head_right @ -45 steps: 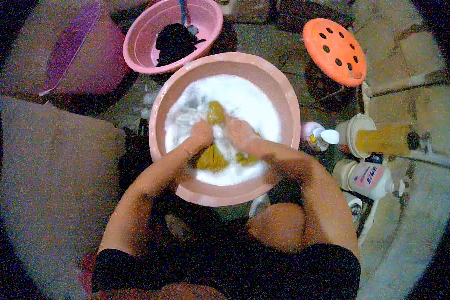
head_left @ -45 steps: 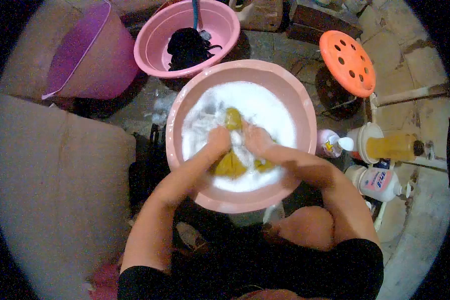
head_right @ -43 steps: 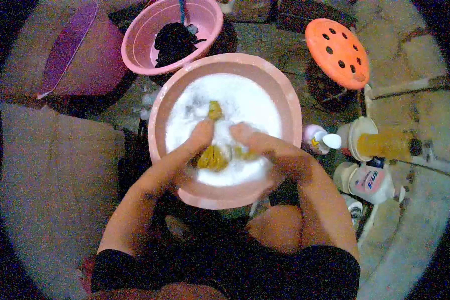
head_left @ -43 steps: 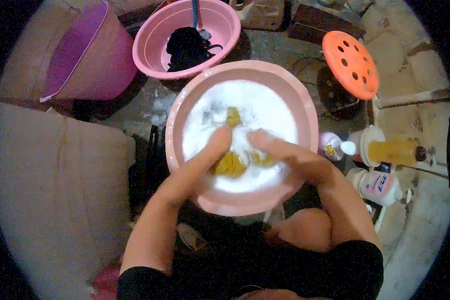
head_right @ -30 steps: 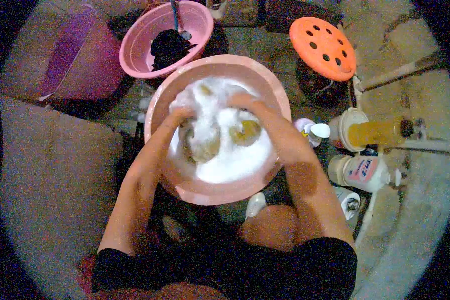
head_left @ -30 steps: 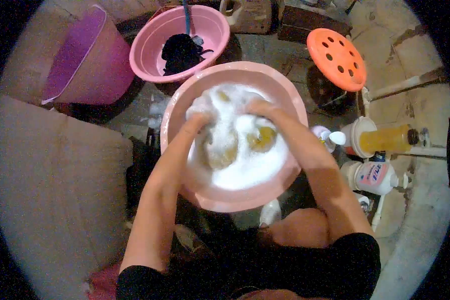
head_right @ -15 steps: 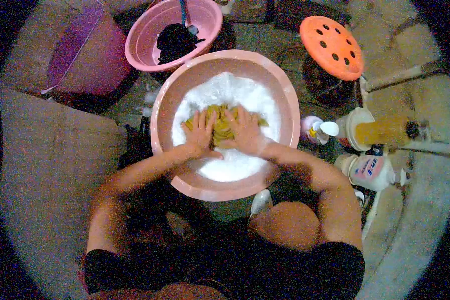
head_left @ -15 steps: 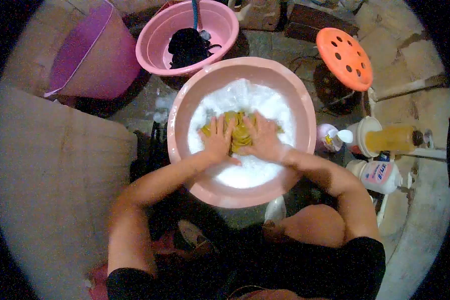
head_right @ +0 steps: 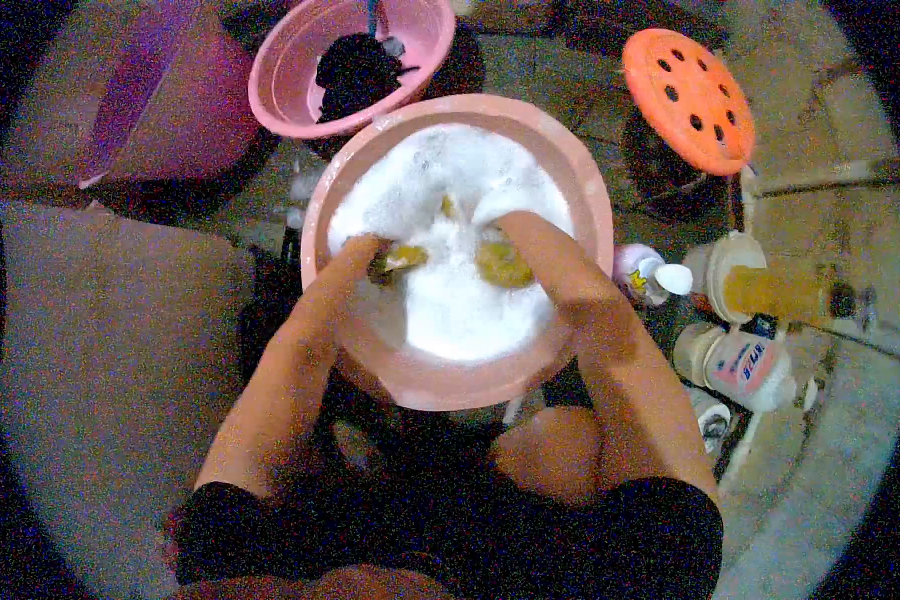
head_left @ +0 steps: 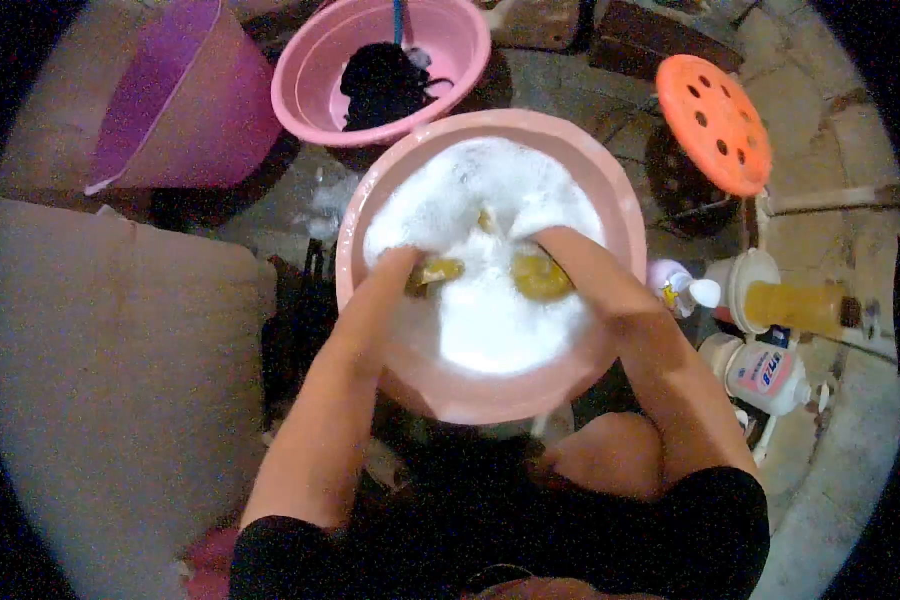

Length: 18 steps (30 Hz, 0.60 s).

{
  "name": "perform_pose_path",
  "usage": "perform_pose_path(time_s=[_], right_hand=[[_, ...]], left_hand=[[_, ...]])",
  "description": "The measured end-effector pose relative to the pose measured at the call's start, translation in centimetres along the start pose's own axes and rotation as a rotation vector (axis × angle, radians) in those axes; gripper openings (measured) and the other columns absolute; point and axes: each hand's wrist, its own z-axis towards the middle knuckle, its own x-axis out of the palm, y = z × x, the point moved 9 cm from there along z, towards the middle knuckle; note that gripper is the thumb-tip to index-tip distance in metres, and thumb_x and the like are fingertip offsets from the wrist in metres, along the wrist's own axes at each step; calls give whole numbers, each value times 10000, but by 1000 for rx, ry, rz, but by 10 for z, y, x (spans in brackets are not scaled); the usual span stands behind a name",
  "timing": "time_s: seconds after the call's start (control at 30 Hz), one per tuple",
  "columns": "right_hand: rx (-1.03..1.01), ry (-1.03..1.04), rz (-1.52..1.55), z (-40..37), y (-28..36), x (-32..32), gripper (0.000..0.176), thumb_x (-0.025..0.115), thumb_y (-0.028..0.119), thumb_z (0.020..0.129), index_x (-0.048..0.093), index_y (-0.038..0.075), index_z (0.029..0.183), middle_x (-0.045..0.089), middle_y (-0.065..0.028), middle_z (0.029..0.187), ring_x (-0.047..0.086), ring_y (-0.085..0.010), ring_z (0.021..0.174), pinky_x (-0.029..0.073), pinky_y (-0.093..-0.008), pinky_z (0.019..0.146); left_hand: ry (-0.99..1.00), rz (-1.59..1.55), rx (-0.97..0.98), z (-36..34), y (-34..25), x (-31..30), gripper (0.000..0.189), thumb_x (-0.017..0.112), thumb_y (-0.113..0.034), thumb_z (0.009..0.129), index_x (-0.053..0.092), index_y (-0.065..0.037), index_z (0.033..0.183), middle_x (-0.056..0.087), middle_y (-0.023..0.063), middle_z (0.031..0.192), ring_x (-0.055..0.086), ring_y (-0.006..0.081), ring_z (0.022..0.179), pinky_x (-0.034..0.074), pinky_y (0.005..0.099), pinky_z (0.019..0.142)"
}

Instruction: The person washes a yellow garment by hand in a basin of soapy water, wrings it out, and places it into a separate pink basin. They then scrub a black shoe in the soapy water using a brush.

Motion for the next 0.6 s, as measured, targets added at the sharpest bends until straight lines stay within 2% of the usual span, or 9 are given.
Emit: perform_pose_path(time_s=[0.03,0.13,0.17,0.2,0.23,0.33,0.4,0.5,0.6], right_hand=[[25,-34,34,5,-1,-11,291,512,302,855,639,57,948,642,-186,915,618,-387,794,495,-443,701],[142,-128,3,15,-13,-44,290,474,292,878,639,59,933,645,-185,927,614,-402,806,496,-441,717],[164,-157,-41,14,-13,-47,292,462,288,886,639,60,928,646,-185,931,613,-407,810,497,-440,722],[66,-292,-393,-2,38,-55,320,444,294,901,638,42,939,643,-210,918,607,-413,839,485,-447,754],[188,-449,-162,-19,25,-59,366,421,308,915,623,8,970,626,-237,944,601,-414,865,464,-449,789],[197,-544,-163,-61,40,-60,420,400,339,926,612,-21,972,614,-265,944,590,-427,876,454,-459,802],[110,-552,-119,-94,66,-71,449,406,364,923,610,-31,983,630,-249,927,612,-387,855,462,-437,799],[9,-316,466,-103,47,-59,363,520,329,878,630,4,998,655,-132,925,608,-203,846,473,-343,764],[-14,-374,567,-120,63,-64,311,625,290,800,651,10,933,655,-120,950,602,-175,859,472,-316,774]], left_hand=[[-45,70,66,51,1,-6,414,653,-424,752,674,-77,978,658,106,929,605,254,858,471,386,785],[-76,498,216,-11,-120,-30,602,662,-551,688,649,-48,1018,641,167,991,592,289,947,461,381,834],[-77,428,189,-52,-151,-48,607,687,-497,705,605,-32,1087,626,158,1040,583,258,997,446,379,861],[-332,177,476,-72,-159,-66,667,703,-503,687,561,-20,1125,601,236,1063,564,347,1019,449,416,847],[-364,299,452,-99,-171,-68,614,708,-437,701,545,-23,1125,609,203,1043,575,342,988,448,426,845],[-511,597,539,-159,-204,-73,519,708,-311,703,523,-40,1104,614,159,995,580,335,938,441,445,819],[-623,766,651,-196,-224,-70,477,702,-252,691,518,-53,1083,611,147,968,573,334,920,435,453,794],[-848,781,978,-258,-242,-62,371,663,-142,659,514,-85,993,564,108,822,547,269,855,367,407,760],[-736,875,1075,-236,-209,-27,389,676,-207,642,527,-72,975,559,103,886,541,291,872,391,416,708]])
